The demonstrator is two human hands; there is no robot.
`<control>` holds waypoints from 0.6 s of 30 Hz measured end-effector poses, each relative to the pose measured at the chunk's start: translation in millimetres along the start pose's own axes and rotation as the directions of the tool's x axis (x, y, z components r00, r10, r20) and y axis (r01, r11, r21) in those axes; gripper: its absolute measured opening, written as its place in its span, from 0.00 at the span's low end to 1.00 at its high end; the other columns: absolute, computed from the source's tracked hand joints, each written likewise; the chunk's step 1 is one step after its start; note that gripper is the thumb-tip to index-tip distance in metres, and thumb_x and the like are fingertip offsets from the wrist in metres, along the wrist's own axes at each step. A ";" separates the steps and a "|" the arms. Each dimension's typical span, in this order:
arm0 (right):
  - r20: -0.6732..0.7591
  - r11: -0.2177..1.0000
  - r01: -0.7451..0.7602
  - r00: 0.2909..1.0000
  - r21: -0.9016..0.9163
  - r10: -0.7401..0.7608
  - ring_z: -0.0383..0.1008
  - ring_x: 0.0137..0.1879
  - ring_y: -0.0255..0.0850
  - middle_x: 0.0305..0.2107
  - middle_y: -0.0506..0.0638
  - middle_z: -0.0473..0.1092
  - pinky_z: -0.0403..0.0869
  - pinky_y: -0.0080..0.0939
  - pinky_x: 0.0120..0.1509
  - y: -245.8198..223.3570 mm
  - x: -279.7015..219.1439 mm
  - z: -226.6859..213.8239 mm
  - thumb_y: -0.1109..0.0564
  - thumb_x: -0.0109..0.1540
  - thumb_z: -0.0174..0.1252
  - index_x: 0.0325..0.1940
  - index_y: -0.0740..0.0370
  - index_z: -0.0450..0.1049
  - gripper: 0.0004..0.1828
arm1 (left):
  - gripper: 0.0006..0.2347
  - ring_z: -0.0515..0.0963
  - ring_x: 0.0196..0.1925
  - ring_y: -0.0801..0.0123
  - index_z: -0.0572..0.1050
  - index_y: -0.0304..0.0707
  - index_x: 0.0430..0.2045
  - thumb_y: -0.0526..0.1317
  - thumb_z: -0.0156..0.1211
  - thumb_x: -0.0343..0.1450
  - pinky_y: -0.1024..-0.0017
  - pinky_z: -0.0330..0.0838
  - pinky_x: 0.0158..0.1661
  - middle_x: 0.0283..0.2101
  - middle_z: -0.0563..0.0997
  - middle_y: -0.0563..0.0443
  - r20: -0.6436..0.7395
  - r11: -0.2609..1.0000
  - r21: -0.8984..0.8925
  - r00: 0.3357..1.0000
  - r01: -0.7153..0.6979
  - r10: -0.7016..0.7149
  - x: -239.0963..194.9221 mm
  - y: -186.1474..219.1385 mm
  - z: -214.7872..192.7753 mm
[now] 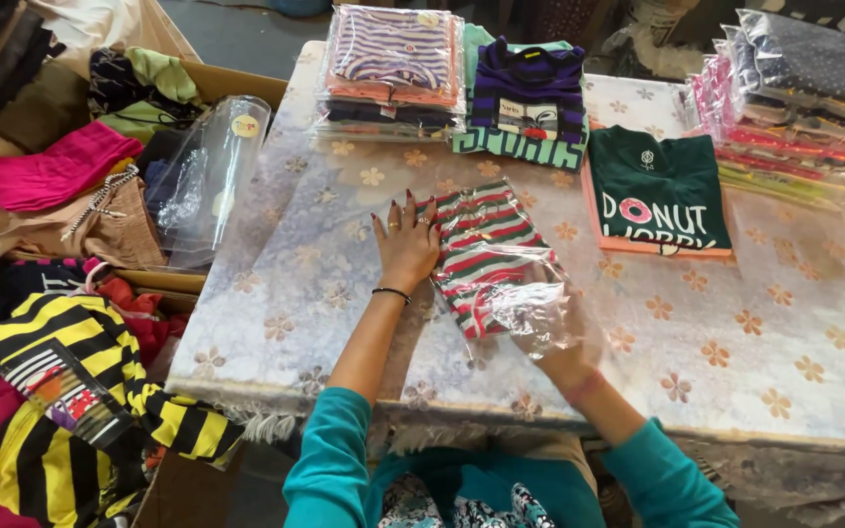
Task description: The person folds various t-shirts and places them into clear plastic bags on a table. They seal the bags and stack the packaged items on the table.
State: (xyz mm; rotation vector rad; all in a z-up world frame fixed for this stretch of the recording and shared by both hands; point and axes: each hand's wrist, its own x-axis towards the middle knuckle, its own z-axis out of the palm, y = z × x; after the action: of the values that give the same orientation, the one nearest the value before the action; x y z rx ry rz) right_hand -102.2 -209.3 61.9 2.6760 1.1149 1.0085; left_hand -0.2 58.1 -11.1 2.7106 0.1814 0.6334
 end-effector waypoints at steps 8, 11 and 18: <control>0.241 0.953 -0.300 0.923 -0.037 0.300 0.77 0.48 0.52 0.45 0.57 0.76 0.74 0.52 0.53 -4.2 -52.5 -14.2 0.41 0.65 0.56 0.55 0.64 0.75 0.25 | 0.23 0.56 0.75 0.42 0.64 0.59 0.68 0.51 0.46 0.74 0.31 0.34 0.68 0.74 0.59 0.44 0.036 1.000 0.001 0.999 0.018 -0.018 0.1 0.7 -3.8; 0.285 0.987 -0.124 0.947 -0.101 0.148 0.77 0.52 0.52 0.47 0.59 0.75 0.74 0.52 0.57 -4.7 -50.7 -20.2 0.46 0.66 0.55 0.55 0.64 0.75 0.21 | 0.24 0.55 0.75 0.41 0.63 0.59 0.68 0.52 0.45 0.74 0.31 0.33 0.68 0.74 0.59 0.43 0.057 1.000 -0.006 0.998 0.008 -0.008 4.9 -0.7 -4.1; -0.006 0.975 0.127 0.992 0.184 -0.129 0.71 0.68 0.50 0.61 0.51 0.71 0.68 0.66 0.65 2.2 18.0 -19.1 0.57 0.56 0.54 0.59 0.52 0.74 0.25 | 0.24 0.54 0.75 0.41 0.63 0.58 0.68 0.53 0.46 0.74 0.31 0.33 0.67 0.74 0.59 0.42 0.065 1.000 0.019 0.998 -0.010 0.009 4.6 -1.5 -0.7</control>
State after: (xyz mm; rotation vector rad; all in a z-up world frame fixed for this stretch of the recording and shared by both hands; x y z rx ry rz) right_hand -103.0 -202.4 87.3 2.6984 1.4244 0.9171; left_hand 3.6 60.6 -9.2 2.7479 0.1592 0.5475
